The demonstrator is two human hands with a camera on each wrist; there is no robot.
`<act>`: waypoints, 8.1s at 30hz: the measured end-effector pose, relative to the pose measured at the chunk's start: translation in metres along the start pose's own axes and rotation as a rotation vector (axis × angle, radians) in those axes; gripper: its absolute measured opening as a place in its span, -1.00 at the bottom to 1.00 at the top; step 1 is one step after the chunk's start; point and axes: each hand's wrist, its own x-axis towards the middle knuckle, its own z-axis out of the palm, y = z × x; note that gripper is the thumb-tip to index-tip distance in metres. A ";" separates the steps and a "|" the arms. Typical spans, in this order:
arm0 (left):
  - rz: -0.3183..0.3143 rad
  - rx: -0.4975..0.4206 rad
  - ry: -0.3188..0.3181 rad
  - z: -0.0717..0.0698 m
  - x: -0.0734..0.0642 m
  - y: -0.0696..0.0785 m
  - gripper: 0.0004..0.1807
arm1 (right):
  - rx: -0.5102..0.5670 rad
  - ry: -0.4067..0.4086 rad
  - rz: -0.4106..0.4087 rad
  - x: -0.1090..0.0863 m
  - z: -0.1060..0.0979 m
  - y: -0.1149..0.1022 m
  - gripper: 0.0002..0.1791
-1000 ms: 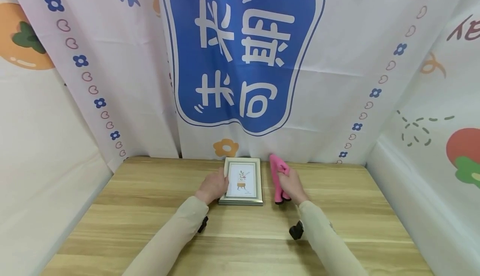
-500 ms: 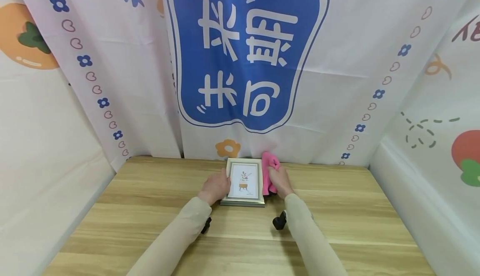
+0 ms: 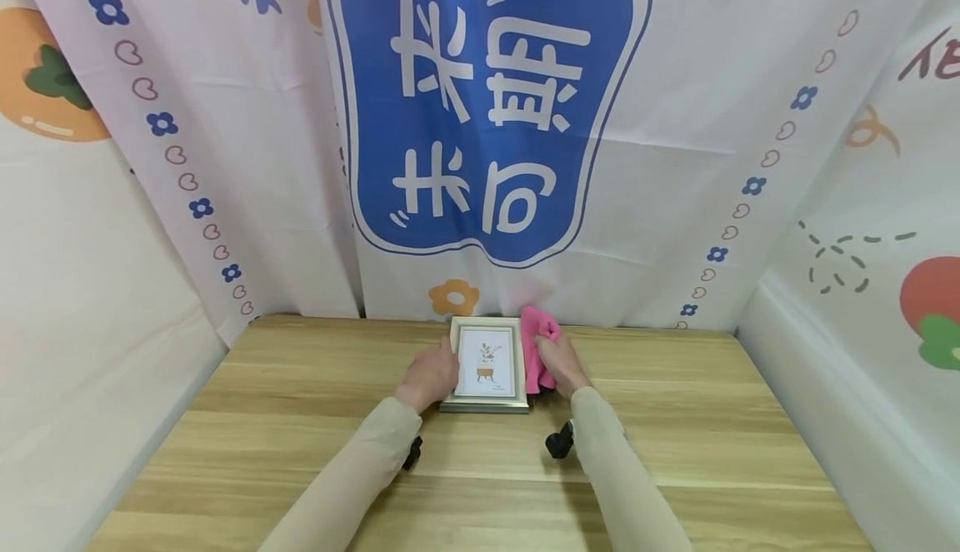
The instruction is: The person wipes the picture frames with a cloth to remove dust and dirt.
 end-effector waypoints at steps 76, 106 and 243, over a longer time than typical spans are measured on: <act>-0.054 -0.074 0.061 -0.001 -0.004 0.007 -0.72 | -0.284 -0.203 -0.038 -0.126 -0.050 0.007 -0.82; -0.085 -0.060 0.060 0.002 -0.004 0.008 -0.67 | -0.328 0.170 -0.272 -0.014 -0.023 -0.009 -0.78; -0.105 -0.070 0.045 -0.001 -0.004 0.005 -0.69 | -0.384 -0.234 -0.181 -0.120 -0.038 0.015 -0.56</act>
